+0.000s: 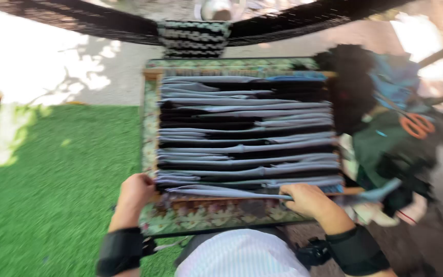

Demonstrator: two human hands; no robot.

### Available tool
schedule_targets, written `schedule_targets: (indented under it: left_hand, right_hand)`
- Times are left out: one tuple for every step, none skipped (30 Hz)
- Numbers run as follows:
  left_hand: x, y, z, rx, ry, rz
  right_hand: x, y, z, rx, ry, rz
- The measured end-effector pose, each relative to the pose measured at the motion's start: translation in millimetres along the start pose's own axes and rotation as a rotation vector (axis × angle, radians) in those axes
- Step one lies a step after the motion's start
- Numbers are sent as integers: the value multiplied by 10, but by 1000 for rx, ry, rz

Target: Inserting and trimming fabric strips on a weaving frame to assemble a rug.

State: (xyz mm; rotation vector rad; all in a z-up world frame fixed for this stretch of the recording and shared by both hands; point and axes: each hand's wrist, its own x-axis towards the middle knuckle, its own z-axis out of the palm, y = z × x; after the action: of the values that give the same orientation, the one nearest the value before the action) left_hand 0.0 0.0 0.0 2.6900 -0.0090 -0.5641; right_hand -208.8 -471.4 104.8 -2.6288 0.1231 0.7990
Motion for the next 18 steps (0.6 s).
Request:
schedule_targets:
  left_hand:
    - [-8,-40,18,-2,-29,37]
    - [3,-82,34,5,-48,-18]
    - [20,-137,42,13,-63,-79]
    - [-12,-95,44,13,-89,-46]
    - [-59,-83,23,-6,-58,-67]
    - [-99,-81,-4,-25,-28,-87]
    - [-169,2,-39,-26,-42,-77]
    - [-235,82,-78,16,-22,-115]
    - [-294,162,-130,56,6,-158]
    - [-427,450,-211,54,1,-152]
    - [-575,718,-326,205,158,-105]
    - [-722,990,-439,354,314,-52]
    - [-757,1123,-394,361,306,-48]
    - [-792,1259,-347,290,310,-3]
    - [-810,1406,-309,216,318,43]
    - [-861,1680,-244,221,315,48]
    - [-905,1960,-180,148,216,134]
    - [-951,2238,-112,75,116,218]
  right_hand:
    - [-110,83,-45,8,5,47]
    - [-218,165,-91,58,-56,54]
    - [-305,245,-142,109,-116,55]
    - [-462,310,-225,119,-109,95]
    - [-580,366,-319,215,-192,176]
    - [-698,413,-410,314,-272,254]
    - [-786,603,-393,318,-273,271]
    - [-877,789,-375,361,-269,276]
    - [-925,988,-378,400,-263,271]
    - [-960,1331,-281,400,-261,279]
    - [-1000,1651,-160,441,-210,271]
    - [-1041,1975,-38,480,-159,263]
    - [-1067,2150,-25,489,-163,269]
    - [-1093,2329,-12,583,-116,261]
    - [-1101,2514,-15,676,-62,249]
    - [-1080,2593,-10,683,-62,252]
    - [-1053,2676,-6,751,-5,224]
    - [-1027,2760,-1,818,52,195]
